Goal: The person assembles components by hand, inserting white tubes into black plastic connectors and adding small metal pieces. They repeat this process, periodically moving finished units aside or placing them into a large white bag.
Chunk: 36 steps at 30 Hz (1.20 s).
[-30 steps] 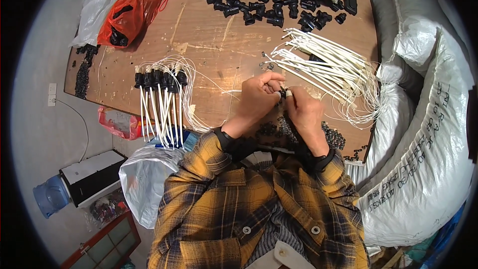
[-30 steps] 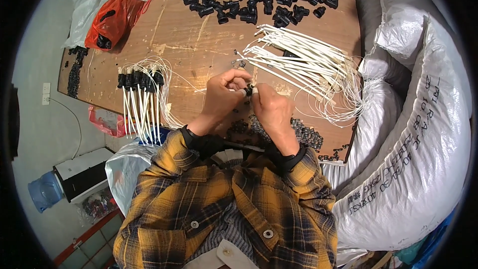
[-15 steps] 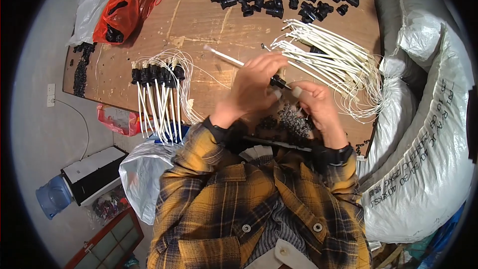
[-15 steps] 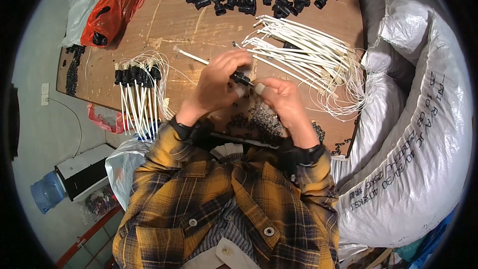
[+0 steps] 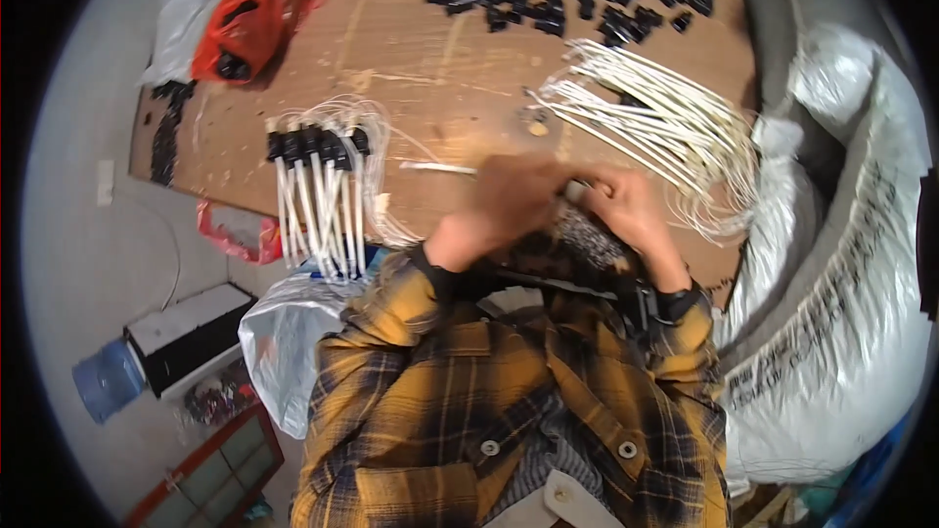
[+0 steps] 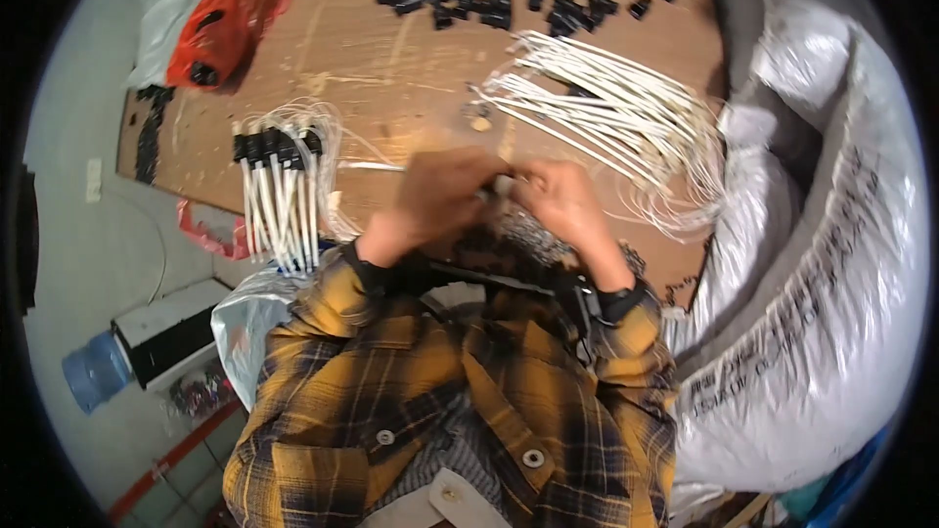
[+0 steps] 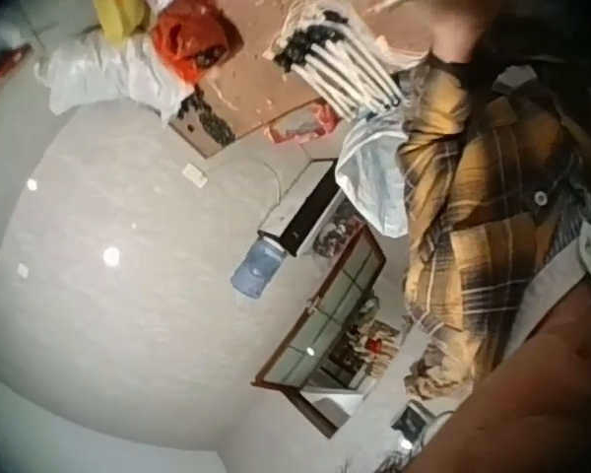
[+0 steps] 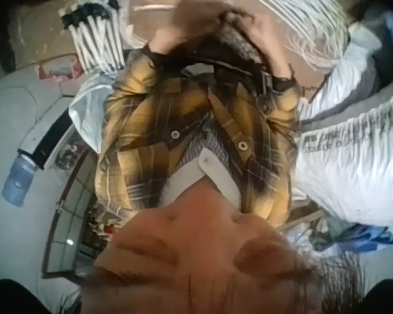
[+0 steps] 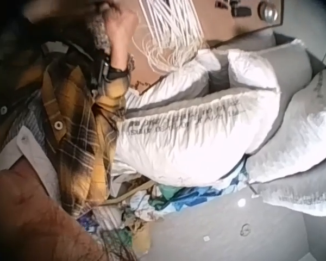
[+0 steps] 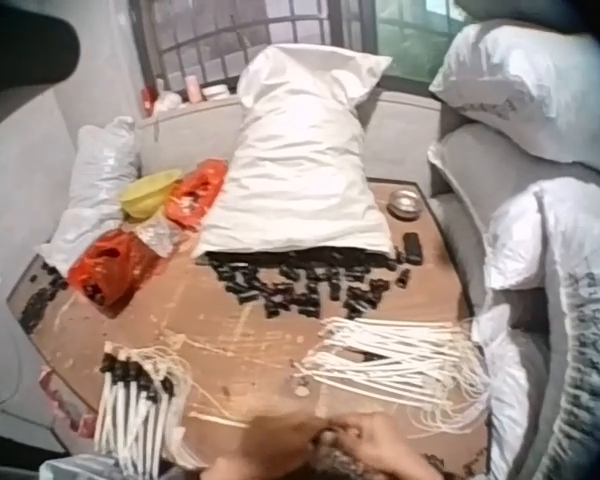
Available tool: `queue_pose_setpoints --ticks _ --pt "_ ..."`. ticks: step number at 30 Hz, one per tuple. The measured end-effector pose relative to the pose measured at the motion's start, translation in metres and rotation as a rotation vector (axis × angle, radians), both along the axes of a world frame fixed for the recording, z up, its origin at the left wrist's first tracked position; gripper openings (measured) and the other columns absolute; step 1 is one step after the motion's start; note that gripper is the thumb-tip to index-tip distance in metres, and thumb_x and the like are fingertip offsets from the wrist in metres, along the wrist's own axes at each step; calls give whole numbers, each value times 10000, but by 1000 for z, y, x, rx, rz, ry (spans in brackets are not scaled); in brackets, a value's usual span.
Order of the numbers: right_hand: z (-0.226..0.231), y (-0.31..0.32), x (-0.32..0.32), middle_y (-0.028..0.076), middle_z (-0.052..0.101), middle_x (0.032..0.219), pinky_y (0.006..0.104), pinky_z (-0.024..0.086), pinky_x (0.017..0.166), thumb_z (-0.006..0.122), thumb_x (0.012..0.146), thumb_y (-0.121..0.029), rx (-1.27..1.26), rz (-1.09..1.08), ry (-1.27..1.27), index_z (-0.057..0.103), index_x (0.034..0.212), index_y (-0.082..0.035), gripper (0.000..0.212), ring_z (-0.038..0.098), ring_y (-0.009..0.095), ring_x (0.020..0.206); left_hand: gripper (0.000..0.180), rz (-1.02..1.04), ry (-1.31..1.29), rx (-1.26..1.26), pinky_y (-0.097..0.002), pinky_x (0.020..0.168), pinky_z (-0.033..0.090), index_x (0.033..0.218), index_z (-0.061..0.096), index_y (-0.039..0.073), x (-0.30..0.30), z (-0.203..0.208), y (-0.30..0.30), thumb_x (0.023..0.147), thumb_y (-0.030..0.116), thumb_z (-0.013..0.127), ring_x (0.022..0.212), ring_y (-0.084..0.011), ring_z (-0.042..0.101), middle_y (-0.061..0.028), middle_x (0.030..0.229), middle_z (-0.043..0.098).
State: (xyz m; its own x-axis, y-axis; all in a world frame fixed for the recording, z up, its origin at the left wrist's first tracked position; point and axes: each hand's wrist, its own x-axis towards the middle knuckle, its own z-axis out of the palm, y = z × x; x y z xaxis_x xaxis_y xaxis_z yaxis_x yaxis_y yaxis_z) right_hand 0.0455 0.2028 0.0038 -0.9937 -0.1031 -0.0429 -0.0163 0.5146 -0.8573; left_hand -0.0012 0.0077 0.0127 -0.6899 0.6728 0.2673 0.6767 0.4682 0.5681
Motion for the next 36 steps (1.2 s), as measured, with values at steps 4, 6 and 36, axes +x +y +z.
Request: queue_pose_setpoints --ticks 4,6,36 --pt "7 1 -3 -7 493 545 244 346 485 730 742 -46 -364 5 -526 708 895 -53 155 445 72 512 263 -77 149 -23 -377 584 485 961 628 117 10 0 -3 701 141 656 710 -251 608 -48 822 595" --pt "11 -14 -2 -2 522 572 245 360 492 727 755 -53 -356 3 -500 706 890 -45 137 465 78 530 241 -27 157 -38 -367 579 480 940 630 114 12 3 -12 702 140 656 712 -242 607 -46 812 596" --pt "1 61 -6 179 621 709 438 470 601 633 712 -52 792 -220 31 626 733 -17 41 622 352 673 492 559 -220 -398 -440 851 476 1252 552 139 -170 -16 8 790 291 632 1034 -349 585 -187 1126 609"
